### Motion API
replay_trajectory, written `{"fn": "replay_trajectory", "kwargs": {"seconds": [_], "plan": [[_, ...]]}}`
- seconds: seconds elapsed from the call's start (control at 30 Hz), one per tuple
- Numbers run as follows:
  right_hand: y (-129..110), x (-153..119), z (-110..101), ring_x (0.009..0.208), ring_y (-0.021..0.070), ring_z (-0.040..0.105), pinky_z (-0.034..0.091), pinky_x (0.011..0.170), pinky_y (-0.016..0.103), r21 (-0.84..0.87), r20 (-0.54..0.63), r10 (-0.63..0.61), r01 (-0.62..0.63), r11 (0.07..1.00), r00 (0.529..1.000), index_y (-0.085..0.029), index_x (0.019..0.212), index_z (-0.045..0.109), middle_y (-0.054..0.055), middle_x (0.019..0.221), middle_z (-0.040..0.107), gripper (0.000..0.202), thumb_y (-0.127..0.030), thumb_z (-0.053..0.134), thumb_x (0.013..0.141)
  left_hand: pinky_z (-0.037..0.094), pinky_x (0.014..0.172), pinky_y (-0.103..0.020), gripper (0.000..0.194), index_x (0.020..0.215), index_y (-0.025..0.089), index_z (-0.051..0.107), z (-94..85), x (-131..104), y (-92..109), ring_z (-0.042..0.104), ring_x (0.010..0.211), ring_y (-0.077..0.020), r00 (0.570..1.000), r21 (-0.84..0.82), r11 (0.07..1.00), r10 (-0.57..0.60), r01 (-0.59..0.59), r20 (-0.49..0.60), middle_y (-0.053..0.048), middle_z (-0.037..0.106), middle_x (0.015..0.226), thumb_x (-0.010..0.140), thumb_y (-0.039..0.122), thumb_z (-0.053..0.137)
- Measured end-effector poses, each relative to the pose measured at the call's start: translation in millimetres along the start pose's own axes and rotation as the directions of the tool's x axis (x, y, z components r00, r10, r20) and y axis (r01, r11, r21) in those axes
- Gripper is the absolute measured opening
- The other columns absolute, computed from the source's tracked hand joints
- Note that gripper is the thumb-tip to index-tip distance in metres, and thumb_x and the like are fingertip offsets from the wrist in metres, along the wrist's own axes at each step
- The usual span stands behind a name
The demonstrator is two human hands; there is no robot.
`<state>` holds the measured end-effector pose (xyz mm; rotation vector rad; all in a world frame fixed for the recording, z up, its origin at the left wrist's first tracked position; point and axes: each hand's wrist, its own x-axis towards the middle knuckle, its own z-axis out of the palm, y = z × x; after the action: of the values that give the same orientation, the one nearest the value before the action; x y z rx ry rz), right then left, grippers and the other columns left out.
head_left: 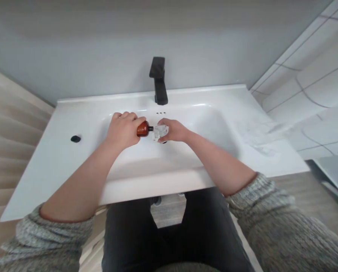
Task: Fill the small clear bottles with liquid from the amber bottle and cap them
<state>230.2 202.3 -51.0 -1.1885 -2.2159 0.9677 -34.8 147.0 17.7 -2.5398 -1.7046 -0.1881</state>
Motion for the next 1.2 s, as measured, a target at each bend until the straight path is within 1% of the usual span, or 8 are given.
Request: {"fn": "replay_trajectory", "kwargs": {"seconds": [0.2, 0.37, 0.63, 0.83, 0.97, 1.2], "plan": [[0.0, 0.3, 0.3, 0.102, 0.0273, 0.072, 0.052, 0.094, 0.036, 0.008, -0.002, -0.006, 0.006, 1.000, 1.000, -0.022, 0.123, 0.072, 0.002, 0.115, 0.077, 0.074, -0.044, 0.098, 0.057, 0.034, 0.105, -0.059, 0.068, 0.144, 0.031, 0.070, 1.0, -0.5, -0.6, 0.060, 0.124, -0.0439, 1.000, 0.017, 1.000, 0.013, -0.012, -0.013, -0.016, 0.072, 0.127, 0.077, 0.030, 0.074], [-0.8, 0.6, 0.2, 0.105, 0.0283, 0.072, 0.052, 0.095, 0.036, 0.011, -0.009, -0.008, 0.008, 1.000, 1.000, -0.022, 0.123, 0.072, 0.003, 0.115, 0.077, 0.075, -0.046, 0.098, 0.057, 0.035, 0.104, -0.059, 0.066, 0.144, 0.031, 0.070, 1.7, -0.4, -0.5, 0.060, 0.124, -0.0433, 1.000, 0.019, 1.000, 0.013, -0.012, -0.019, -0.016, 0.072, 0.126, 0.077, 0.030, 0.074], [-3.0, 0.3, -0.5, 0.103, 0.0273, 0.072, 0.051, 0.094, 0.035, 0.006, 0.000, -0.004, 0.004, 1.000, 1.000, -0.021, 0.121, 0.072, 0.002, 0.113, 0.078, 0.073, -0.041, 0.099, 0.057, 0.034, 0.105, -0.058, 0.065, 0.143, 0.031, 0.070, 2.9, -0.8, -1.6, 0.060, 0.124, -0.0429, 0.999, 0.009, 1.000, 0.021, -0.021, -0.031, -0.016, 0.071, 0.127, 0.079, 0.030, 0.074], [-3.7, -0.4, -1.2, 0.104, 0.0277, 0.071, 0.051, 0.094, 0.035, -0.005, 0.001, 0.001, -0.001, 1.000, 1.000, -0.021, 0.123, 0.072, 0.002, 0.114, 0.077, 0.074, -0.044, 0.098, 0.057, 0.034, 0.104, -0.056, 0.064, 0.144, 0.031, 0.069, 2.3, -0.6, -0.9, 0.060, 0.125, -0.0417, 1.000, 0.023, 1.000, 0.019, -0.019, -0.017, -0.015, 0.071, 0.128, 0.080, 0.032, 0.073], [-4.5, -0.9, -2.1, 0.106, 0.0284, 0.071, 0.051, 0.095, 0.036, -0.014, -0.001, -0.010, 0.010, 1.000, 1.000, -0.021, 0.123, 0.072, 0.003, 0.116, 0.077, 0.074, -0.042, 0.098, 0.057, 0.034, 0.104, -0.056, 0.066, 0.145, 0.031, 0.069, 1.3, -0.7, 0.0, 0.060, 0.124, -0.0419, 0.999, 0.044, 0.999, 0.024, -0.023, -0.022, -0.015, 0.072, 0.128, 0.080, 0.031, 0.073], [-3.0, 0.0, -0.8, 0.106, 0.0290, 0.072, 0.052, 0.096, 0.036, -0.007, -0.004, -0.007, 0.007, 1.000, 1.000, -0.021, 0.124, 0.072, 0.003, 0.116, 0.078, 0.075, -0.044, 0.097, 0.057, 0.035, 0.102, -0.055, 0.062, 0.144, 0.029, 0.068, 0.5, -0.8, 0.8, 0.061, 0.122, -0.0407, 0.999, 0.075, 0.997, 0.034, -0.033, -0.017, -0.016, 0.071, 0.128, 0.082, 0.030, 0.070]]}}
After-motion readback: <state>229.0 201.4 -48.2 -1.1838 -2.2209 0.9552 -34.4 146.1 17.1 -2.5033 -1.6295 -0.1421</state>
